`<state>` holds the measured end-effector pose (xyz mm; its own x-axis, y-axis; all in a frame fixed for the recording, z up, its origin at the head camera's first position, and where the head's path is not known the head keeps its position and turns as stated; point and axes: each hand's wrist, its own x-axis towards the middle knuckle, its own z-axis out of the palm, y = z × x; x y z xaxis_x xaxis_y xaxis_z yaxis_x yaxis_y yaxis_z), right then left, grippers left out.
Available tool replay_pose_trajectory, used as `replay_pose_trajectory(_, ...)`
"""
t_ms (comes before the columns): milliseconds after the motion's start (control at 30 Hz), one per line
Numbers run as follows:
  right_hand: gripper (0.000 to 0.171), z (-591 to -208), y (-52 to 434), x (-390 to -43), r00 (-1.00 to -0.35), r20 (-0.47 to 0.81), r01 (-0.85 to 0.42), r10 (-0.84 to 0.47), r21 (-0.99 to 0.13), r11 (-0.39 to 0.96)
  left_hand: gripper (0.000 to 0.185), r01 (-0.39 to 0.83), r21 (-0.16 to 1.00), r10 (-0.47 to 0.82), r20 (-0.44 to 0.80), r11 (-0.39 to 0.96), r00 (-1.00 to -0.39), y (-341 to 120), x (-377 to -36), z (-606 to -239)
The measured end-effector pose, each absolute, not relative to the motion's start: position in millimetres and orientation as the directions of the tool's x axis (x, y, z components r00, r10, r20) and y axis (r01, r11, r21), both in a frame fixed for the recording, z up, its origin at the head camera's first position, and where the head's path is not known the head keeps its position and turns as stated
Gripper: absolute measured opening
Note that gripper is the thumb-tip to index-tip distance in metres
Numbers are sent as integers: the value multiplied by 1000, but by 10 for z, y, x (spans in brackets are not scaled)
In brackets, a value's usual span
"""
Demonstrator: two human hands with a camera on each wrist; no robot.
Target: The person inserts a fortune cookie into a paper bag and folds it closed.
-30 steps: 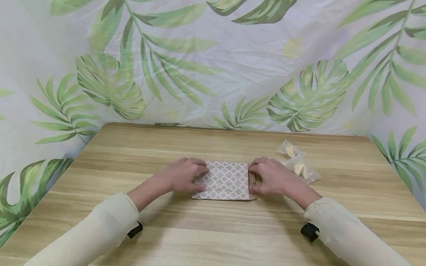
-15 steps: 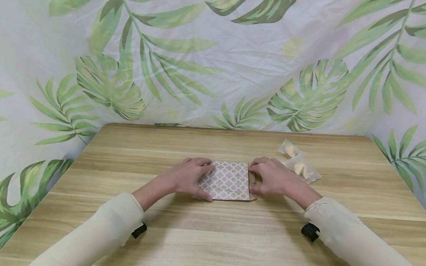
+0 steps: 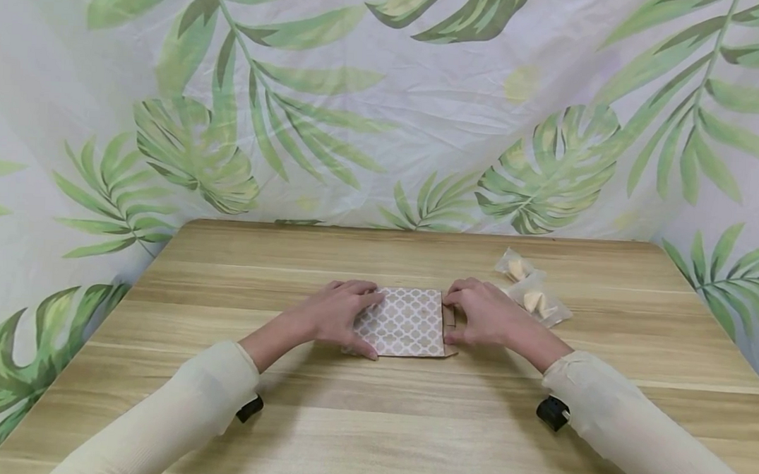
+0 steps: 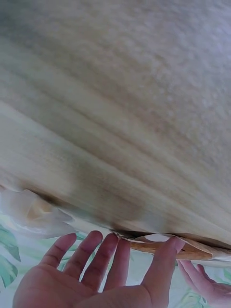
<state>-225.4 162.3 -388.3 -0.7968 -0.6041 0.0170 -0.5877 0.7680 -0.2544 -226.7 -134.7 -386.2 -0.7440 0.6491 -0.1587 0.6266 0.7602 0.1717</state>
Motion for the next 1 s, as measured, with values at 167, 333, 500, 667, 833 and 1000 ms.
replay_pose_trajectory(167, 47, -3894, 1625, -2276, -794, 11, -577, -608, -331, 747, 107, 628, 180, 652, -159, 758, -742, -1344, -2286, -3872)
replay_pose_trajectory(333, 36, -3909, 1637, -2315, -798, -2, -536, -603, -455, 711, 107, 625, 183, 650, -160, 759, -743, -1344, -2284, -3872)
replay_pose_trajectory(500, 34, -3948, 1662, -2350, -808, 28, -515, -589, -519, 682, 107, 618, 192, 646, -168, 762, -744, -1347, -2285, -3875)
replay_pose_trajectory(667, 32, -3960, 1671, -2363, -806, 38, -500, -591, -579, 644, 106, 624, 193, 652, -159, 757, -742, -1350, -2291, -3878)
replay_pose_trajectory(833, 19, -3948, 1633, -2350, -808, 40, -473, -588, -639, 607, 106, 623, 196, 651, -157, 757, -742, -1353, -2290, -3878)
replay_pose_trajectory(1000, 7, -3951, 1566, -2331, -846, 16, -403, -533, -674, 619, 107, 616, 199, 646, -166, 762, -745, -1351, -2281, -3870)
